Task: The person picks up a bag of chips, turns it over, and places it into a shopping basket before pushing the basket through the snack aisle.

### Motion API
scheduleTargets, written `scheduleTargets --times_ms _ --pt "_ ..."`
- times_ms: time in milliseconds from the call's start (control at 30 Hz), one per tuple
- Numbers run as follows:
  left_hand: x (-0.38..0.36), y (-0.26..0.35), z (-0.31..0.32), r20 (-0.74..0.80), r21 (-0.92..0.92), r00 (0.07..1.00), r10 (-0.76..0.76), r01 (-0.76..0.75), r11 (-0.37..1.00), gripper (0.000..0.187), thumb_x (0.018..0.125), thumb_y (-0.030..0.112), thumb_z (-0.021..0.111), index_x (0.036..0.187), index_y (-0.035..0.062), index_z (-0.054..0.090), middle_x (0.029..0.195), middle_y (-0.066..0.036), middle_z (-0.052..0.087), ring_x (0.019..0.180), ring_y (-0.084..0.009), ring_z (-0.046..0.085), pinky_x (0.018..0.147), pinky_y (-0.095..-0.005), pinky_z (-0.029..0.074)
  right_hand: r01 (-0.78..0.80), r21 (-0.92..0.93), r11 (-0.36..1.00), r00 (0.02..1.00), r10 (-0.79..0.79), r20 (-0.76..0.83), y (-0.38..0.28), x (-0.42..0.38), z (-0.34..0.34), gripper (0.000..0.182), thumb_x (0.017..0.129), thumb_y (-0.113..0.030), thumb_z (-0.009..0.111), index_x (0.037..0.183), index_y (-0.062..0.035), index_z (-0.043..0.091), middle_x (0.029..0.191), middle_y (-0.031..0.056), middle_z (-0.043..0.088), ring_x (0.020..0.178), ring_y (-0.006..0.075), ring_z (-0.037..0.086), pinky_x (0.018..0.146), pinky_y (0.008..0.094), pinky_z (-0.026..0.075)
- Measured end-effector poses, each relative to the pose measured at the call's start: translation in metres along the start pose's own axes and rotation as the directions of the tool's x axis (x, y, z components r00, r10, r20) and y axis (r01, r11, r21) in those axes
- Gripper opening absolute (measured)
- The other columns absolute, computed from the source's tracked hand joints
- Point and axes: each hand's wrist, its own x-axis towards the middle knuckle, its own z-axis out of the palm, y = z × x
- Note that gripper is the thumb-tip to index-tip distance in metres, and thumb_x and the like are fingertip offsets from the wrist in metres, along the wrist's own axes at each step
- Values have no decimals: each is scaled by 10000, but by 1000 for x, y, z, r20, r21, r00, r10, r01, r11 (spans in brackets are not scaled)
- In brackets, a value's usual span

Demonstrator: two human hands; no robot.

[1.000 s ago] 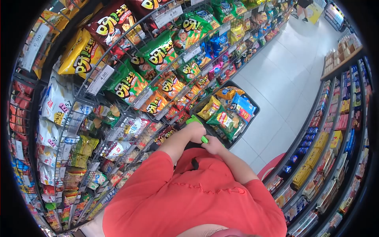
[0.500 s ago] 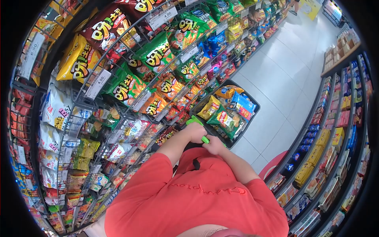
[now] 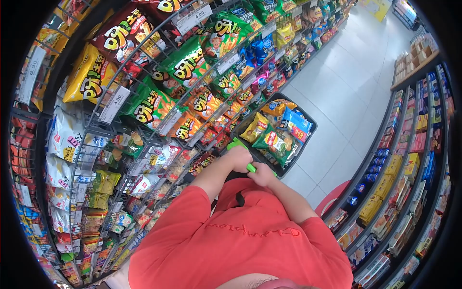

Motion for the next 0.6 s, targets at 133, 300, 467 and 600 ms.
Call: scheduleTargets --times_ms 133,300,467,600 --pt "2 -3 3 -11 -4 1000 15 -15 1000 287 740 401 642 765 136 750 816 -139 720 814 -339 703 731 -456 554 -26 19 999 1000 27 -12 -1 0 -1 351 751 -244 690 1032 -33 685 875 247 687 827 406 678 751 463 529" --pt "3 -3 3 -21 -12 1000 18 -18 1000 289 739 404 644 761 136 750 814 -136 721 812 -340 703 734 -457 555 17 31 999 999 -16 -46 -2 -1 -2 335 751 -243 695 1010 -30 687 853 239 687 804 402 677 735 456 529" --pt "2 -1 -2 30 -5 999 -15 15 1000 271 730 374 664 810 134 761 862 -120 731 858 -310 709 755 -440 561 -40 36 999 999 40 4 -7 -1 -6 354 758 -247 684 1034 -27 685 863 251 687 805 405 677 742 468 532" --pt "3 -3 3 -29 -18 1000 13 -14 1000 293 737 412 647 756 138 749 813 -133 721 810 -339 704 722 -459 557 -16 27 1000 1000 17 -14 -3 0 -3 344 760 -247 684 1021 -24 683 845 246 687 785 399 676 731 462 531"
